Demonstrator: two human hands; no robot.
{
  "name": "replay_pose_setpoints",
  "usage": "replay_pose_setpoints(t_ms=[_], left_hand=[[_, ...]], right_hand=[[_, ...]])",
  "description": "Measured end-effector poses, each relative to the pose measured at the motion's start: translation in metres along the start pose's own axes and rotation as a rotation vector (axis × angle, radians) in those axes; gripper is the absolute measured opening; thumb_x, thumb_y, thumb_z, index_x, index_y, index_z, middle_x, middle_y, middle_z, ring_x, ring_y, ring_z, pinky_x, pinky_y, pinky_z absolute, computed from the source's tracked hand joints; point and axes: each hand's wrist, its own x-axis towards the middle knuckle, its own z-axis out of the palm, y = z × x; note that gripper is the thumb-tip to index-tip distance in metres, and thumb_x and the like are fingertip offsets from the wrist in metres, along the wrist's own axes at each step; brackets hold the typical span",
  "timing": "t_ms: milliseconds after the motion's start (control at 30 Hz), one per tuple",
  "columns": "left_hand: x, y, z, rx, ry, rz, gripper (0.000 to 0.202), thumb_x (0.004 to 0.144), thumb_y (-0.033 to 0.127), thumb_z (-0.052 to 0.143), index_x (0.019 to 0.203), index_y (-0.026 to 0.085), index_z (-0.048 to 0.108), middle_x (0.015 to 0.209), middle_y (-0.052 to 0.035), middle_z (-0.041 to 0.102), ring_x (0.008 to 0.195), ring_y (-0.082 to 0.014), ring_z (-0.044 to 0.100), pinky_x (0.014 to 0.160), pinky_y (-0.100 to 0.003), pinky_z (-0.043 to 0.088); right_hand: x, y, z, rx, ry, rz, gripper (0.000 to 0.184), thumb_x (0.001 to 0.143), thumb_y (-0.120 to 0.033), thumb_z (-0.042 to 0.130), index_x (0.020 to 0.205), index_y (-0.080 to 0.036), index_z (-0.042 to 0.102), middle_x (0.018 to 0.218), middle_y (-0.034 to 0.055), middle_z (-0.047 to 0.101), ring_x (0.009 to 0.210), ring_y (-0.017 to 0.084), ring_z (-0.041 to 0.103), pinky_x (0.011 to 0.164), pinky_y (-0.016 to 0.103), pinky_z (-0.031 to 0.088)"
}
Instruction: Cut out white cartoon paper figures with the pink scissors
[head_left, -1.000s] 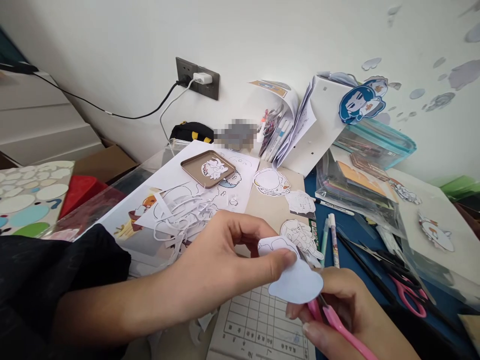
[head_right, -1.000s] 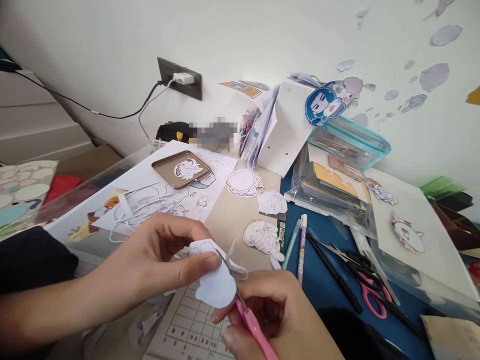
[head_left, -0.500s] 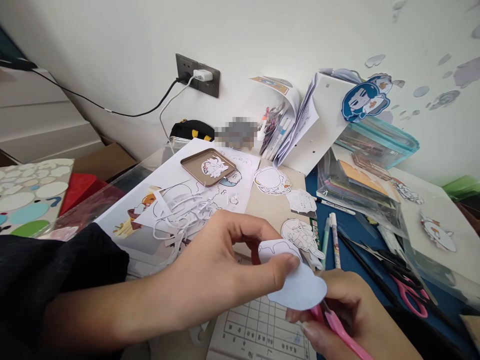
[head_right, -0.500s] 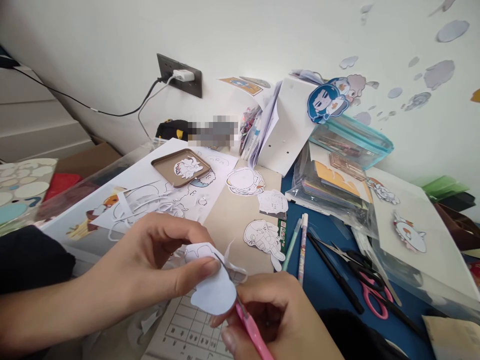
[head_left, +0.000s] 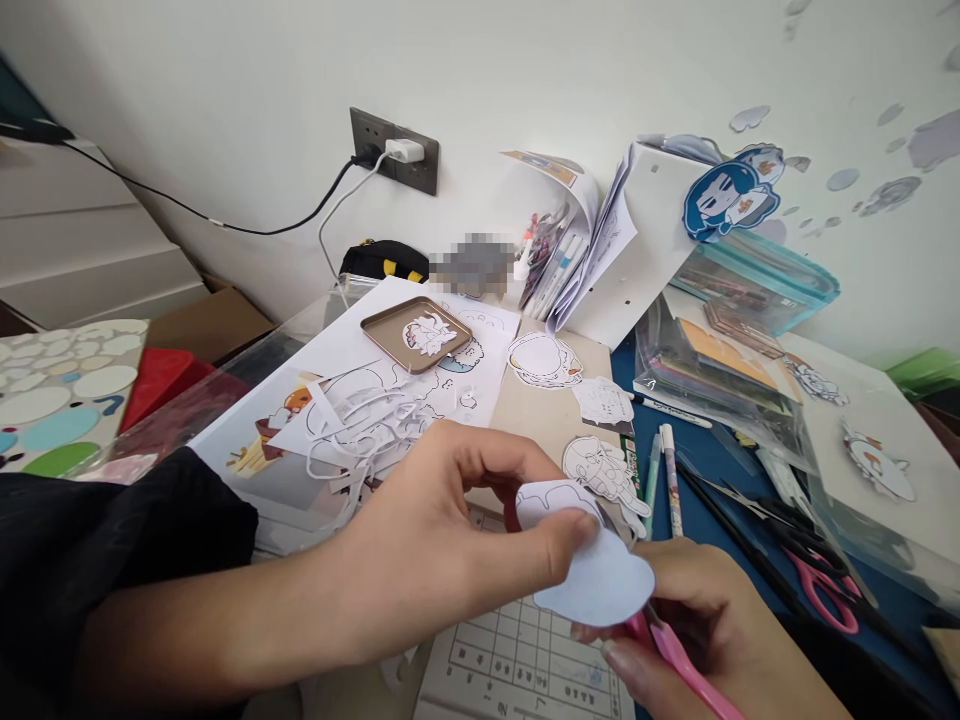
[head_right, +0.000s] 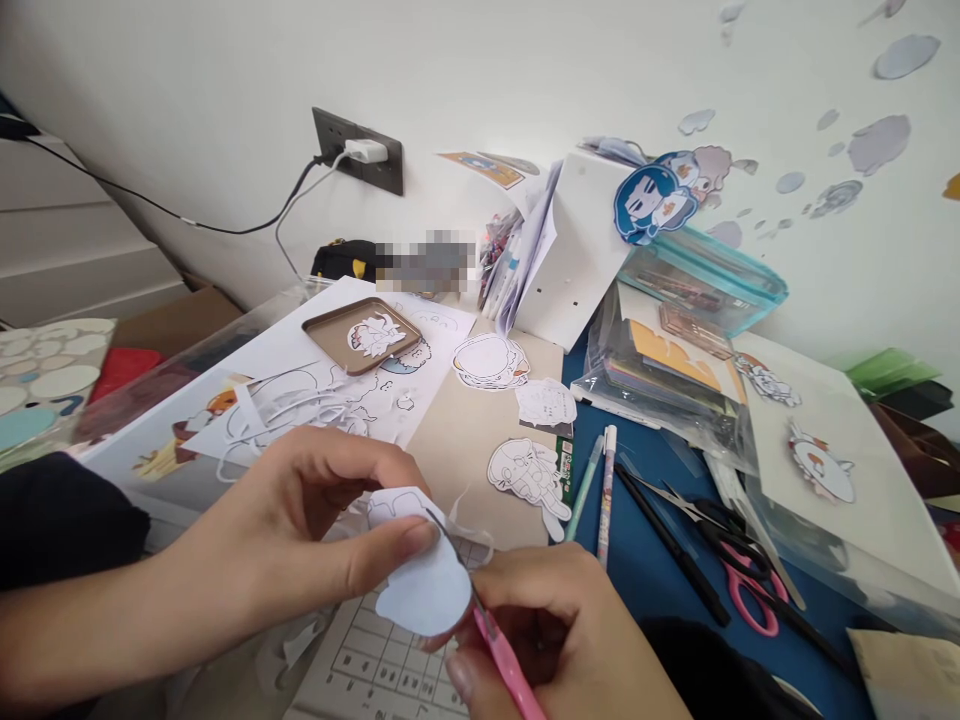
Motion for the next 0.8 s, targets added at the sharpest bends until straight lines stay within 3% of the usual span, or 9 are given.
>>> replay_pose_setpoints(t_ms=[100,533,800], left_hand=[[-0.0001,0.0006,-0.0004,0.003,-0.009,-0.014,0.014,0.076,0.025,0.064,0.066,0.016,0.067,0.065,-0.0024,0.070,0.061,-0.0161,0.061,0.058,-0.026,0.048],[-0.0007,-0.0023,-0.0003,-0.016,0.004,-0.001,0.012,0.076,0.025,0.065,0.067,0.017,0.067,0.062,0.0009,0.066,0.058,-0.0120,0.055,0.054,-0.021,0.044],[-0.0023,-0.0014,0.0004,-0.038,-0.005,-0.021,0.010,0.075,0.023,0.065,0.067,0.017,0.066,0.062,0.0007,0.065,0.059,-0.0122,0.055,0.056,-0.021,0.044]], right_hand=[[0.0000,-0.0025,-0.0026,-0.011,-0.064,0.026,0.013,0.066,-0.016,0.058,0.058,-0.017,0.068,0.052,-0.0002,0.055,0.048,0.012,0.047,0.041,0.019,0.037],[0.0035,-0.0096,0.0000,-0.028,-0.110,0.014,0.014,0.067,-0.016,0.053,0.054,-0.017,0.053,0.054,-0.0026,0.043,0.051,0.012,0.038,0.045,0.023,0.031],[0.0017,-0.0074,-0.0024,-0.065,-0.103,-0.021,0.014,0.070,-0.015,0.052,0.059,-0.017,0.060,0.055,-0.0008,0.047,0.050,0.013,0.041,0.043,0.022,0.034]])
